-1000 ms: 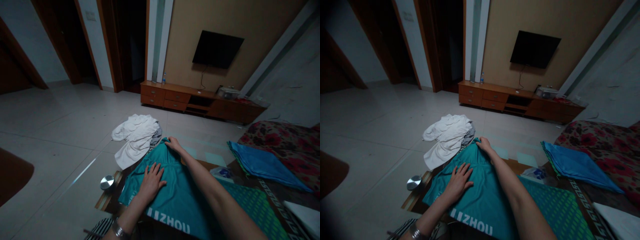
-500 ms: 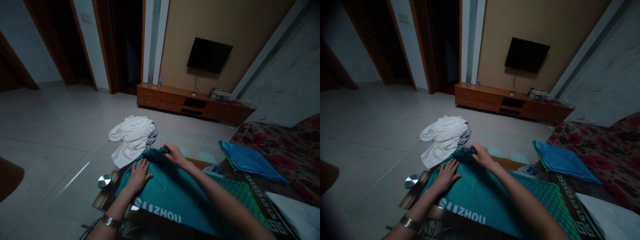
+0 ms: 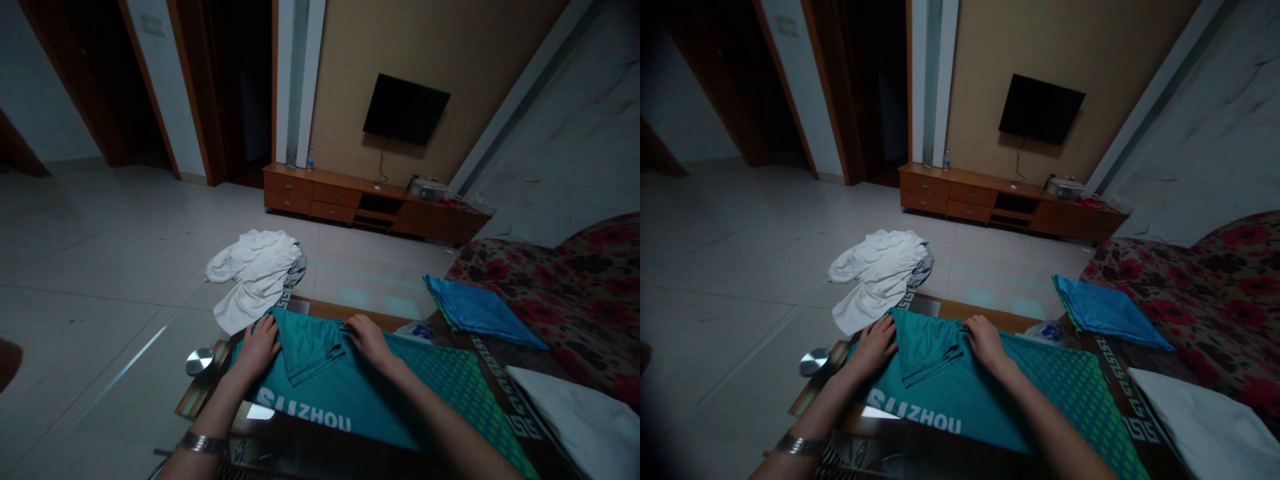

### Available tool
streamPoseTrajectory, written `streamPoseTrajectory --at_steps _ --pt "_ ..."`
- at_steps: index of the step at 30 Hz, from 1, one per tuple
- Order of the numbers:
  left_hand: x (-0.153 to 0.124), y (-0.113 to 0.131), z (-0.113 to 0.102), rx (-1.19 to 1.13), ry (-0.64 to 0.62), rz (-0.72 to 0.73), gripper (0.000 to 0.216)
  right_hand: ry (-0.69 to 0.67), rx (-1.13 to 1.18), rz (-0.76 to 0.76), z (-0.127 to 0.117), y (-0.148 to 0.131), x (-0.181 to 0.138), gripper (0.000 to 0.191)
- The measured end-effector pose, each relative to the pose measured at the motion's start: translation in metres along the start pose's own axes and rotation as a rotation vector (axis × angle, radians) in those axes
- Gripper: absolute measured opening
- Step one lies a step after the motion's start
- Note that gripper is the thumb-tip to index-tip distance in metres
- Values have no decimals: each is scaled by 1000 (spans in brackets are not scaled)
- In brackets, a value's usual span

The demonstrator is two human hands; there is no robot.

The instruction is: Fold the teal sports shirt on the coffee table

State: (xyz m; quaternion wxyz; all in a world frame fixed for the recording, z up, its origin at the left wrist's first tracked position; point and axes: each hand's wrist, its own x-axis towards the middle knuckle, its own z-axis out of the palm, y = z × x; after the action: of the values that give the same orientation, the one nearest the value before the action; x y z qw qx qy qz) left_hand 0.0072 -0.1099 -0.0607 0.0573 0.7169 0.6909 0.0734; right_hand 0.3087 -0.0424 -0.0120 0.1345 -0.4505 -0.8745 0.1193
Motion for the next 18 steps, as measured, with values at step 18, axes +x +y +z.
streamPoseTrajectory --at_steps 18 --pt "1 -5 -1 -54 94 -10 42 203 318 74 51 49 39 24"
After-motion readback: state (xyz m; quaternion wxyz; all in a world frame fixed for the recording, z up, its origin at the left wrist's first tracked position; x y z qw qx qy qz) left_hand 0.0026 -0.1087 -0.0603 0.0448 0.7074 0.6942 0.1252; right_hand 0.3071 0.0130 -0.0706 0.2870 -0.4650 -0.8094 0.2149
